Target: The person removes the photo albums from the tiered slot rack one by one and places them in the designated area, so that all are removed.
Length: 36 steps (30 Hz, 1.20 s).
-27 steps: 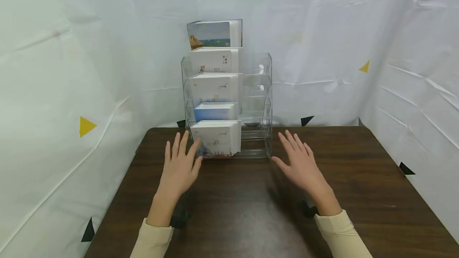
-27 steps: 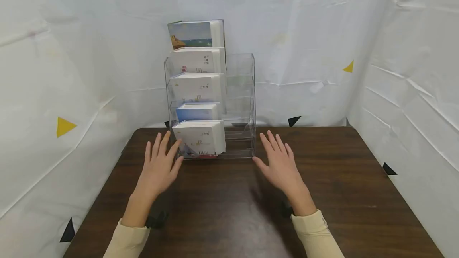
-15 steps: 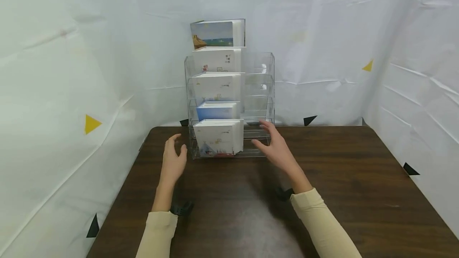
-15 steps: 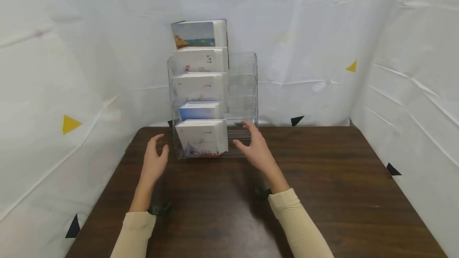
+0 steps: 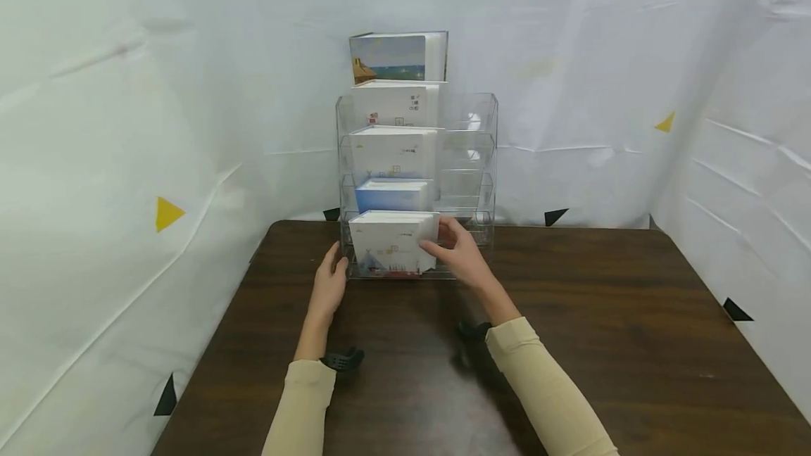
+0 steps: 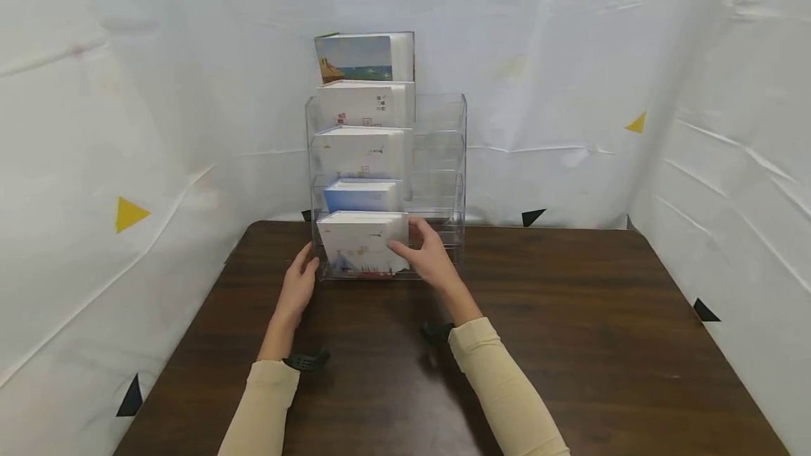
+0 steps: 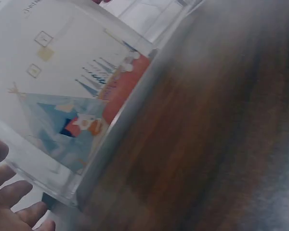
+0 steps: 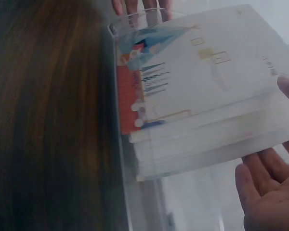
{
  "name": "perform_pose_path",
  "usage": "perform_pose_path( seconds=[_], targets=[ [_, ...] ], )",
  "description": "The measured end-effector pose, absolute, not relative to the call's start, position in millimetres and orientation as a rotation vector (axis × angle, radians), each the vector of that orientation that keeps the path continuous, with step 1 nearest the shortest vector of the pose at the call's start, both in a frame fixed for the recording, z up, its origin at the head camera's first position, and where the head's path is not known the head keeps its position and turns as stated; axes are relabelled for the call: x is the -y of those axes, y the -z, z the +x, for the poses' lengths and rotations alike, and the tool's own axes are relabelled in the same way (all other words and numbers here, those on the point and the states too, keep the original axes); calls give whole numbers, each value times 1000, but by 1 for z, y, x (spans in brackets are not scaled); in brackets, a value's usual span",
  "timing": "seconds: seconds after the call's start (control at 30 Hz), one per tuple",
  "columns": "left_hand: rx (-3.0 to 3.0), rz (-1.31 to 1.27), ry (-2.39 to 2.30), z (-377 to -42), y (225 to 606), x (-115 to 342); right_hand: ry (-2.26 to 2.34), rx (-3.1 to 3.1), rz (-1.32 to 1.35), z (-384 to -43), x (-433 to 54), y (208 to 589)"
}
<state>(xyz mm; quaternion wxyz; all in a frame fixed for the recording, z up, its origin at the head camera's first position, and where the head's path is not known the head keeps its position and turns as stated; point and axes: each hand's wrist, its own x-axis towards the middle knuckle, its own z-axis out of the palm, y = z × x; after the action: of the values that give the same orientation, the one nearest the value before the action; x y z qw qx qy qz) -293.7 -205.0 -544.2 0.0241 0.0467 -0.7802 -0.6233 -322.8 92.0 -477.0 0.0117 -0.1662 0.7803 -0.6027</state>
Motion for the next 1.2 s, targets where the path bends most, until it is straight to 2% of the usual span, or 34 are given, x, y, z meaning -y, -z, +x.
perform_pose_path(
  seconds=[0.33, 0.67, 1.2],
  targets=[
    [2375, 184, 2086, -298, 555, 198, 1948, -2261, -546, -337, -86, 487],
    [2219, 62, 2301, -301, 569, 205, 1849, -2257, -607, -345, -87, 488],
    [2237, 36, 2261, -302, 568, 207, 1824, -2351, -641, -342, -84, 491]
  ],
)
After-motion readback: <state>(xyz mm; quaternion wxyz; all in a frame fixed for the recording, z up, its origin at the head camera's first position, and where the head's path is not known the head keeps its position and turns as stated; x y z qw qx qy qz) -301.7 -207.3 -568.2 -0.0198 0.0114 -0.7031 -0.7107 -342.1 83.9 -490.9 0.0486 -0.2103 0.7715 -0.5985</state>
